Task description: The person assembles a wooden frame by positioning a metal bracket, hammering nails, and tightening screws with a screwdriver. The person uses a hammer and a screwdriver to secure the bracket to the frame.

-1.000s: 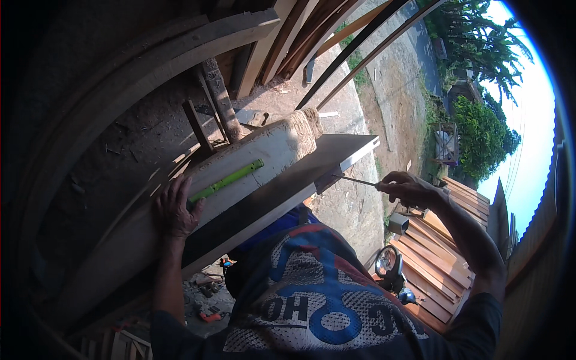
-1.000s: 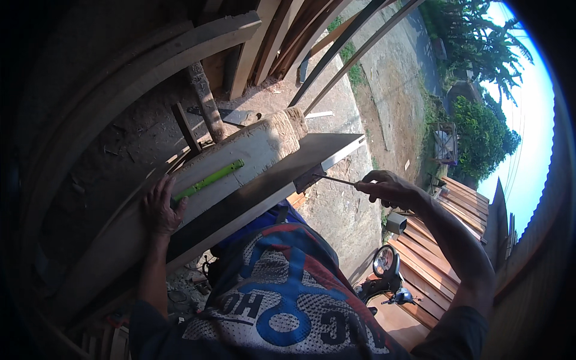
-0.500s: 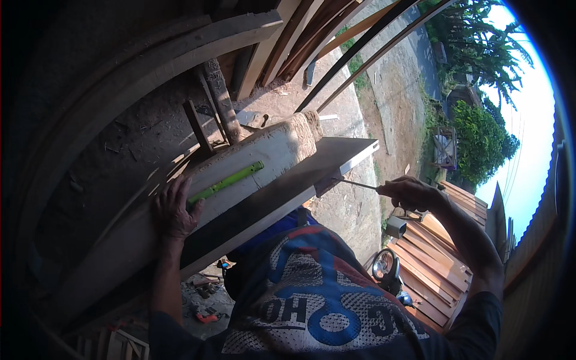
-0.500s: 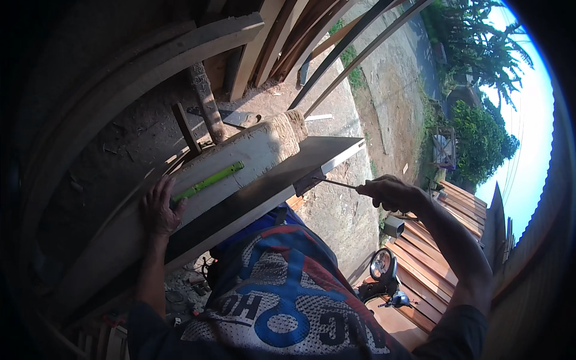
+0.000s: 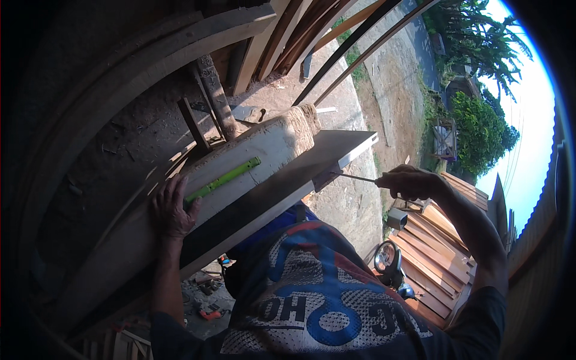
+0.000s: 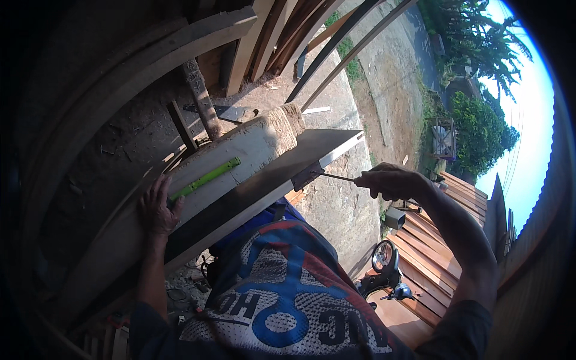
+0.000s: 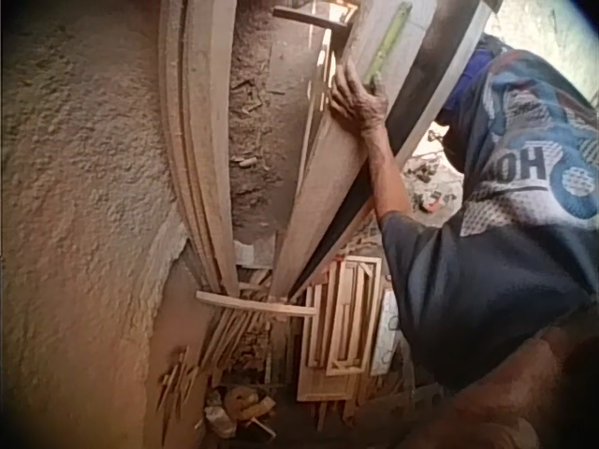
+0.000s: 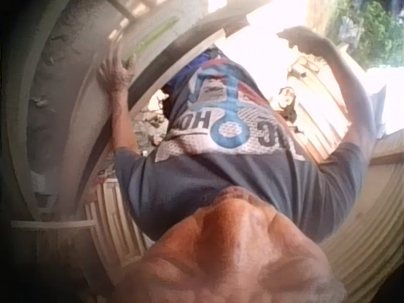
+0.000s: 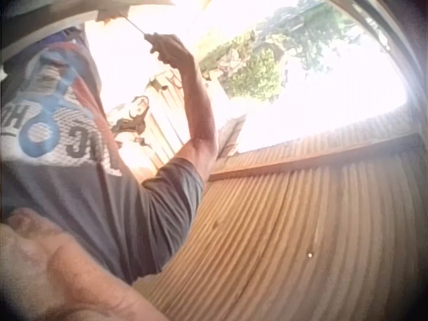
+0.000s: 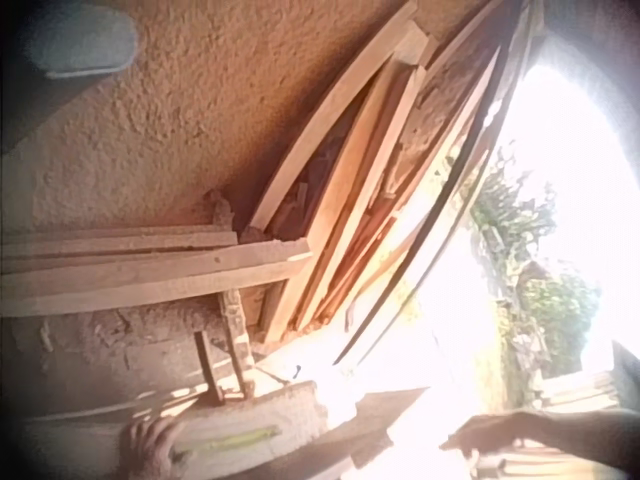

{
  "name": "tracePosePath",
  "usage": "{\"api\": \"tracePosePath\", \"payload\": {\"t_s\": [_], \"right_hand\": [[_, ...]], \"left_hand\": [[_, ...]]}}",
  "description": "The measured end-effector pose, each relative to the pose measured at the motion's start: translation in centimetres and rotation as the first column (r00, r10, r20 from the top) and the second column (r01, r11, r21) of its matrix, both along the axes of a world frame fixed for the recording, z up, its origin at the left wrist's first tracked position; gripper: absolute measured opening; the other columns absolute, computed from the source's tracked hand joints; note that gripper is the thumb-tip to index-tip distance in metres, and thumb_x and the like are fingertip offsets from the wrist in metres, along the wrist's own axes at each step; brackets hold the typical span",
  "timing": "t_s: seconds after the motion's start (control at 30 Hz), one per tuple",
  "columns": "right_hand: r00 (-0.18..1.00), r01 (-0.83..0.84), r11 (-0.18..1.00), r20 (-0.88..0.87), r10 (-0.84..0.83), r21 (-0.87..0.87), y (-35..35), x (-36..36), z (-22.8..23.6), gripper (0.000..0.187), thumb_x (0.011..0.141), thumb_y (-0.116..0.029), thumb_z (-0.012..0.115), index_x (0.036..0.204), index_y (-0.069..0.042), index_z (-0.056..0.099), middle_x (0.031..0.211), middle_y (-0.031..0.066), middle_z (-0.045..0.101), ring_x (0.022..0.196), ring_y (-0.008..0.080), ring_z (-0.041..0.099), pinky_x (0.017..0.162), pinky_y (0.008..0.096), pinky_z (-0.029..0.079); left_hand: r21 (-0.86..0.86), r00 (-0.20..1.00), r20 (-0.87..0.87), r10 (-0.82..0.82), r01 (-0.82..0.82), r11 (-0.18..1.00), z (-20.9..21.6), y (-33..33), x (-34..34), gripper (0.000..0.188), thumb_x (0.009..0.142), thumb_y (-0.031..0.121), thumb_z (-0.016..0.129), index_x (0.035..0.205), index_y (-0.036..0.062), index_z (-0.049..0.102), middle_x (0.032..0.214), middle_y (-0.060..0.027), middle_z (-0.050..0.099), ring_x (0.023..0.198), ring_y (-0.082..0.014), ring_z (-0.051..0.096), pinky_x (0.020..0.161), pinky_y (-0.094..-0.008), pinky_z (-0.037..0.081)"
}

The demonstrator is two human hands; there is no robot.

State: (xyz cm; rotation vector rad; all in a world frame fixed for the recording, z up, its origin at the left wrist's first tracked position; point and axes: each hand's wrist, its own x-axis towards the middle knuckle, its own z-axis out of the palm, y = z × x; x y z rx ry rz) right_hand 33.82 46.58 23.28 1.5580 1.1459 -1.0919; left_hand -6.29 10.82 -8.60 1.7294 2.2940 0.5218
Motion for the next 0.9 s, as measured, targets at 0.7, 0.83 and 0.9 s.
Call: {"api": "tracePosePath", "payload": {"t_s": [0.7,0.83,0.9], "right_hand": [[0.983,0.181,0.982,-0.004,-0.181,0.053,-0.6,0.4,0.2,0.039,0.107,-0.037,0.062,0.133,-0.009,0.07,0.086,0.0081,0.071,0.053,0.0088,0.054,0.049,0.0277,0.048],[0.278,-0.721,0.303,-0.141,0.95,0.623,-3.1,-1.3,-0.3,0.038,0.094,-0.031,0.074,0.125,-0.011,0.066,0.095,0.0106,0.066,0.075,0.0154,0.065,0.062,0.0325,0.049],[0.245,-0.852,0.225,-0.02,0.969,0.473,-4.3,-2.8,2.1,0.028,0.096,-0.025,0.069,0.121,-0.013,0.064,0.091,0.0079,0.061,0.088,0.02,0.068,0.068,0.0394,0.052]], "left_hand": [[-0.039,1.0,0.008,-0.004,0.005,0.999,-0.2,-0.4,0.1,0.065,0.097,0.053,0.063,0.151,0.0195,0.051,0.154,-0.0061,0.054,0.134,-0.0312,0.056,0.105,-0.0519,0.044],[-0.037,1.0,0.008,0.002,-0.001,0.999,-0.2,-0.5,0.1,0.065,0.097,0.053,0.063,0.152,0.0191,0.051,0.155,-0.0068,0.053,0.135,-0.0318,0.055,0.107,-0.0523,0.043],[-0.015,1.0,-0.012,-0.006,0.006,1.0,-0.1,-0.3,0.2,0.064,0.096,0.053,0.064,0.15,0.0193,0.052,0.153,-0.006,0.054,0.131,-0.0317,0.057,0.106,-0.0524,0.045]]}}
